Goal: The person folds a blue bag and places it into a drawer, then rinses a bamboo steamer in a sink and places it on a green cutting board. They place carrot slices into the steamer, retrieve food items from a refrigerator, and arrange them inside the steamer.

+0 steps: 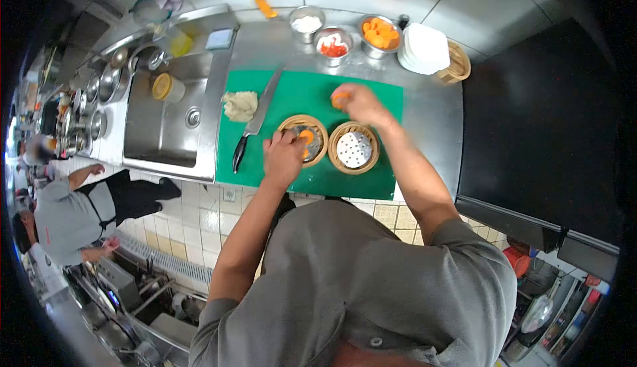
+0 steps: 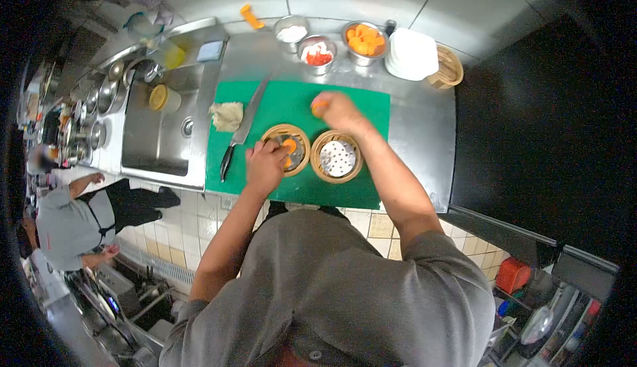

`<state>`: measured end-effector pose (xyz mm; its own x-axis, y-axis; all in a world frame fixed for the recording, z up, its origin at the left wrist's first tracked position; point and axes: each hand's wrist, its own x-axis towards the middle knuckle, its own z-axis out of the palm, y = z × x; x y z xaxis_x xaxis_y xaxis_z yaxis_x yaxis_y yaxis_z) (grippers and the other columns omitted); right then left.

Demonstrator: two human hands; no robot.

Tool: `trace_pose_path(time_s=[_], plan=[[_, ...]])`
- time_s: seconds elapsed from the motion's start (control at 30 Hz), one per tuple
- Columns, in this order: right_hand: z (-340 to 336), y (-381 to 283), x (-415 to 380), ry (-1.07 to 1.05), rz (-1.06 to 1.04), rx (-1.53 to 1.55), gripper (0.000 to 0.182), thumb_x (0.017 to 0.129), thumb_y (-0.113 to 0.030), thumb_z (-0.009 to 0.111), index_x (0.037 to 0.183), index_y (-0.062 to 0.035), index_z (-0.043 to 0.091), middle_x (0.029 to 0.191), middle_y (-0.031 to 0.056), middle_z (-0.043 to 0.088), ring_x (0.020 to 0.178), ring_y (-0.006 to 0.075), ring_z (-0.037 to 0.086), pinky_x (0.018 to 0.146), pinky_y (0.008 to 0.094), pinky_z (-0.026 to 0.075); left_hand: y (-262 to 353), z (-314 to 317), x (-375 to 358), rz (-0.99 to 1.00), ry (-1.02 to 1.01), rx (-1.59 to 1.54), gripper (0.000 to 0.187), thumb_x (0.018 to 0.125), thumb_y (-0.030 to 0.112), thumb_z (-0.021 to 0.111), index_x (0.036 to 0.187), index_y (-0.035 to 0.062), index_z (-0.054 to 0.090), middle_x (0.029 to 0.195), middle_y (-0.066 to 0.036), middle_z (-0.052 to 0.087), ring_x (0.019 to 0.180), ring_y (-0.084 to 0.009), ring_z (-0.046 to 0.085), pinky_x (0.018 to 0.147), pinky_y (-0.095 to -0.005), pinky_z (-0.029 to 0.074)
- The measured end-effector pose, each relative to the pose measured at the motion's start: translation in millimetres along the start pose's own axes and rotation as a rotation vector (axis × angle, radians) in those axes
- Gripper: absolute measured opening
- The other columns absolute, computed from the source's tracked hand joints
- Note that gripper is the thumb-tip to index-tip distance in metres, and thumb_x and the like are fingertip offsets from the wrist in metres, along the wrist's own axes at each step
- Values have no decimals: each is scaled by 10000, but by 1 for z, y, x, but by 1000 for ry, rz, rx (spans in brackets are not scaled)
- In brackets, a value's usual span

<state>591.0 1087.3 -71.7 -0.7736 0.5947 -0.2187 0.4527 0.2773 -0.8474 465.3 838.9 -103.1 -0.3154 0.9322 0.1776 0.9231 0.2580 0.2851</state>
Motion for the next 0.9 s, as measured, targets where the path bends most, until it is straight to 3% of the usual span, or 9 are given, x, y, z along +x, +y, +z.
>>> trace_pose_path(time_s=[0.03, 0.1, 0.17, 0.3, 0.43, 0.5, 0.6, 0.7, 0.9], plan=[[-23, 18, 18, 115, 15, 14, 219, 892, -88, 643, 1090, -52, 727, 1038, 199, 745, 1003, 372, 709, 913, 457, 545, 0, 2, -1, 14, 9, -5, 276, 857, 194, 625, 1088, 227, 772, 1046, 14, 644, 1037, -226, 568, 832, -448, 413], [-73, 46, 57, 489, -127, -308, 260, 901, -63, 594, 1129, -61, 719, 1100, 210, 732, 1052, 383, 694, 931, 467, 545, -2, 4, -5, 28, 18, 61, 297, 856, 200, 617, 1103, 230, 778, 1024, 15, 640, 1010, -228, 568, 816, -445, 415], [-113, 39, 85, 668, -53, -473, 255, 929, -132, 595, 1143, -47, 704, 1059, 216, 733, 997, 388, 702, 885, 476, 554, -3, 5, -6, 28, 14, 73, 307, 860, 195, 608, 1112, 236, 779, 1022, 16, 639, 1012, -230, 567, 811, -444, 417], [-129, 19, 121, 562, -34, -634, 283, 921, -175, 616, 1170, -71, 704, 1072, 231, 723, 1037, 414, 676, 920, 487, 541, -3, 2, -7, 24, 14, 69, 308, 868, 194, 598, 1110, 235, 783, 1015, 14, 634, 1016, -235, 569, 806, -439, 424], [-77, -25, 166, 627, -291, -694, 254, 909, -234, 611, 1062, -76, 739, 1070, 196, 736, 1030, 393, 695, 910, 512, 552, -8, -1, -9, 52, 81, -22, 323, 860, 175, 616, 1145, 209, 766, 1077, 8, 671, 1058, -240, 582, 830, -448, 432], [-52, -35, 212, 279, -241, -603, 264, 905, -196, 597, 1108, -138, 754, 1112, 169, 739, 1066, 358, 696, 935, 491, 547, -13, -10, -15, 36, 76, -53, 330, 852, 164, 643, 1163, 187, 751, 1111, -5, 683, 1098, -252, 588, 863, -451, 445], [-21, -64, 252, 167, -105, -711, 299, 894, -174, 627, 1168, -157, 747, 1225, 136, 714, 1175, 316, 657, 967, 476, 544, -18, -34, -26, -14, 123, -141, 352, 821, 130, 715, 1173, 140, 731, 1138, -69, 679, 1126, -289, 596, 919, -453, 477], [-4, -66, 288, 46, -131, -853, 330, 898, -169, 603, 1192, -202, 750, 1298, 124, 687, 1223, 293, 641, 990, 458, 540, -29, -58, -55, -158, 172, -200, 373, 803, 93, 747, 1175, 109, 721, 1145, -99, 671, 1123, -317, 593, 932, -464, 480], [-5, -50, 296, 251, -262, -988, 271, 870, -181, 613, 1102, -154, 751, 1074, 145, 717, 997, 330, 683, 955, 435, 556, -66, -78, -132, -487, 276, -269, 379, 820, 42, 757, 1195, 54, 700, 1135, -160, 691, 1073, -366, 609, 964, -451, 476]])
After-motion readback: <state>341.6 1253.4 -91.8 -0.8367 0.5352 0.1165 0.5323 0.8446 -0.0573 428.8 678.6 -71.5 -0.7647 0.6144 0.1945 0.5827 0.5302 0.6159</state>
